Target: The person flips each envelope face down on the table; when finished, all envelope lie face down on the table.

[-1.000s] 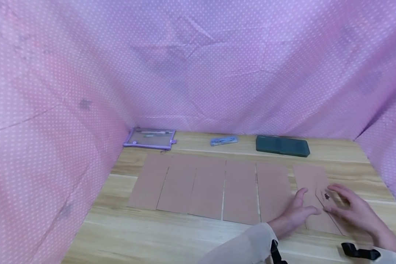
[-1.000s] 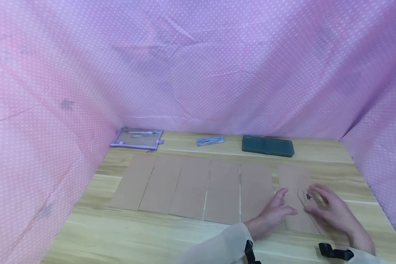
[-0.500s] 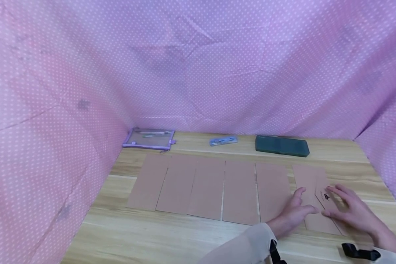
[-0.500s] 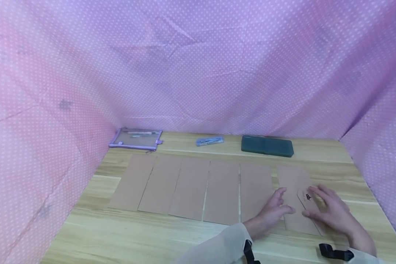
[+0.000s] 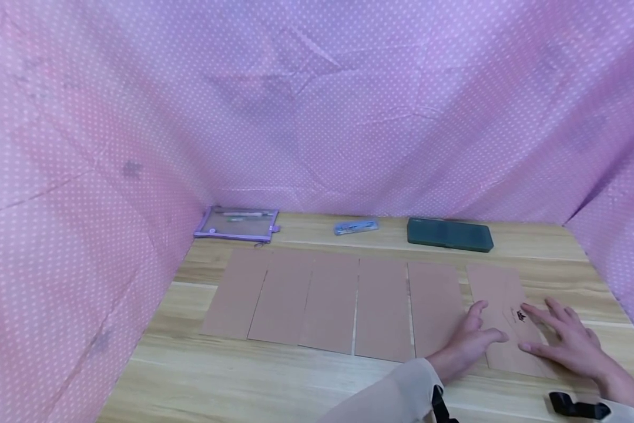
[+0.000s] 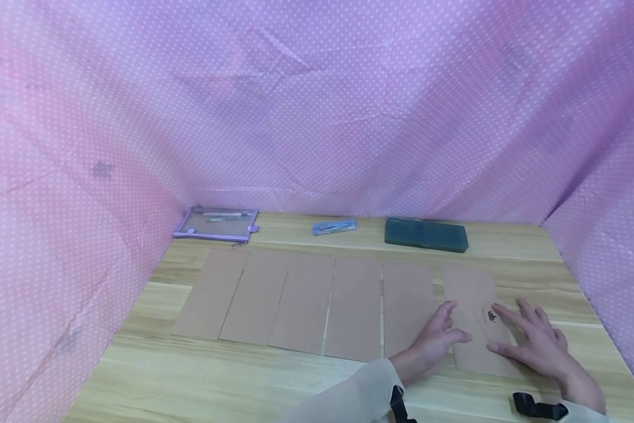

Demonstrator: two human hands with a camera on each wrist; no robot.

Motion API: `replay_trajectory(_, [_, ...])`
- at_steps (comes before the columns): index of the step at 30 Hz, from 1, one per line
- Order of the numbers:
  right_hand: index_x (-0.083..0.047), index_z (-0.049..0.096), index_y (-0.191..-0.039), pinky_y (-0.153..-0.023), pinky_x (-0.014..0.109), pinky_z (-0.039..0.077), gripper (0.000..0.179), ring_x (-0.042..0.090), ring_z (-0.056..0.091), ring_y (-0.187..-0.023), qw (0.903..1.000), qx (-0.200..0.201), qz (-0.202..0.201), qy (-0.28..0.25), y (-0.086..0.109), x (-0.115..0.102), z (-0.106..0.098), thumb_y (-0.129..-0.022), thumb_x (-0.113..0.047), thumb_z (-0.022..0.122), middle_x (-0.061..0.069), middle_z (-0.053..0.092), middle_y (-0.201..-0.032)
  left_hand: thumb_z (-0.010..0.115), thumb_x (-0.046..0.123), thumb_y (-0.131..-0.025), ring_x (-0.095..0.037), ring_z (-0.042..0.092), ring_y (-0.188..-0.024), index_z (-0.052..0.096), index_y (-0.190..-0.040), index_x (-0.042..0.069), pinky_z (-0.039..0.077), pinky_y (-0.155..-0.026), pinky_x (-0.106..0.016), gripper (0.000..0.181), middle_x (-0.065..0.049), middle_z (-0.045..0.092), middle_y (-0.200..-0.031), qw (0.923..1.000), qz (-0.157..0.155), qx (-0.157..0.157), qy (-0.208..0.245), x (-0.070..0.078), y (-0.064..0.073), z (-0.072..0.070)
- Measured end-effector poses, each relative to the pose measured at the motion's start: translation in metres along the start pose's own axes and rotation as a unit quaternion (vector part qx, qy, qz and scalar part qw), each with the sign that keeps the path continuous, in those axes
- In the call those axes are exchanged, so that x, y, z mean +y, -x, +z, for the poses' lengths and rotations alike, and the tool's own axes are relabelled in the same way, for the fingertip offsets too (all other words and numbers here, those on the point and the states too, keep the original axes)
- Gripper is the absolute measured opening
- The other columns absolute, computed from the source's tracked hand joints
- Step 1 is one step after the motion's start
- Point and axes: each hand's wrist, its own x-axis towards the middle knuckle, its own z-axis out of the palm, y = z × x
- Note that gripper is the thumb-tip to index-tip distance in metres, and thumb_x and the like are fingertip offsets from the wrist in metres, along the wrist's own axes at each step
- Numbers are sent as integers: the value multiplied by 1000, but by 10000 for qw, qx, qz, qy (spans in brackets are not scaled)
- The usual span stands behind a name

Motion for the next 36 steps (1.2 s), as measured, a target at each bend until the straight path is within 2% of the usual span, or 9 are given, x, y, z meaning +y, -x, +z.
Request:
replay_trajectory(3, [-23,24,-159,-85,93,5,88,74,-10,-137,9999,-59,21,-81,1,1,1,-87,-32,74,43,-2,-158,65,-3,-78,-27,47,-137,51,-139,19,43,-113,-39,66,1,50,-149,9994,135,140,274,-1,-1,2])
replay_trajectory(6, [-25,23,-159,-87,92,0,88,72,-14,-138,9999,-52,20,-154,2,2,3,-88,-31,74,42,-4,-159,61,-9,-77,-30,46,-139,53,-137,15,42,-116,-43,65,-4,50,-149,9942,309,327,980,-3,-2,3])
replay_trajectory(16, [-26,22,-159,-88,92,-3,88,71,-16,-139,9998,-21,-14,-220,2,4,5,-88,-30,73,40,-6,-160,51,-7,-77,-35,50,-127,61,-121,7,42,-96,-69,47,-11,55,-139,9553,232,941,2792,-2,-9,0])
replay_trajectory(22, [-25,23,-159,-88,92,-6,86,71,-18,-139,9993,-80,-56,-365,2,2,3,-90,-27,72,40,-7,-160,47,7,-84,-32,50,-119,54,-127,7,45,-83,-47,43,-11,49,-135,9390,224,599,3380,-4,-14,-5])
replay_trajectory(28, [-19,27,-158,-90,92,-7,83,72,-15,-138,9980,-19,-188,-603,0,1,4,-89,-22,73,43,0,-158,47,11,-87,-33,53,-118,52,-129,8,44,-77,-37,43,-12,50,-132,9359,363,422,3478,-3,-14,-6])
replay_trajectory(30, [-15,32,-157,-97,89,-11,80,61,-16,-146,9958,54,-386,-834,-1,1,6,-88,-15,73,45,6,-157,47,11,-87,-32,53,-117,51,-129,8,44,-77,-37,43,-12,50,-132,9362,402,369,3471,-1,-13,-6])
replay_trajectory(32, [-10,36,-154,-119,67,-14,78,27,-15,-156,9922,157,-641,-1055,-2,1,9,-86,-7,73,45,11,-156,47,12,-88,-31,52,-117,51,-130,9,43,-78,-37,43,-13,50,-134,9371,436,328,3448,1,-13,-6])
replay_trajectory(33, [-8,39,-152,-127,48,-11,76,9,-10,-155,9899,218,-788,-1158,-3,1,10,-85,-3,73,34,13,-162,47,12,-88,-30,52,-117,50,-131,9,43,-79,-37,43,-12,50,-135,9376,449,307,3436,2,-12,-7])
replay_trajectory(36, [-6,39,-152,-109,0,3,74,-27,10,-130,9851,193,-957,-1413,-3,-3,12,-85,3,70,-5,12,-167,46,13,-89,-29,53,-115,49,-131,10,42,-79,-36,43,-12,50,-136,9388,471,260,3403,4,-11,-7])
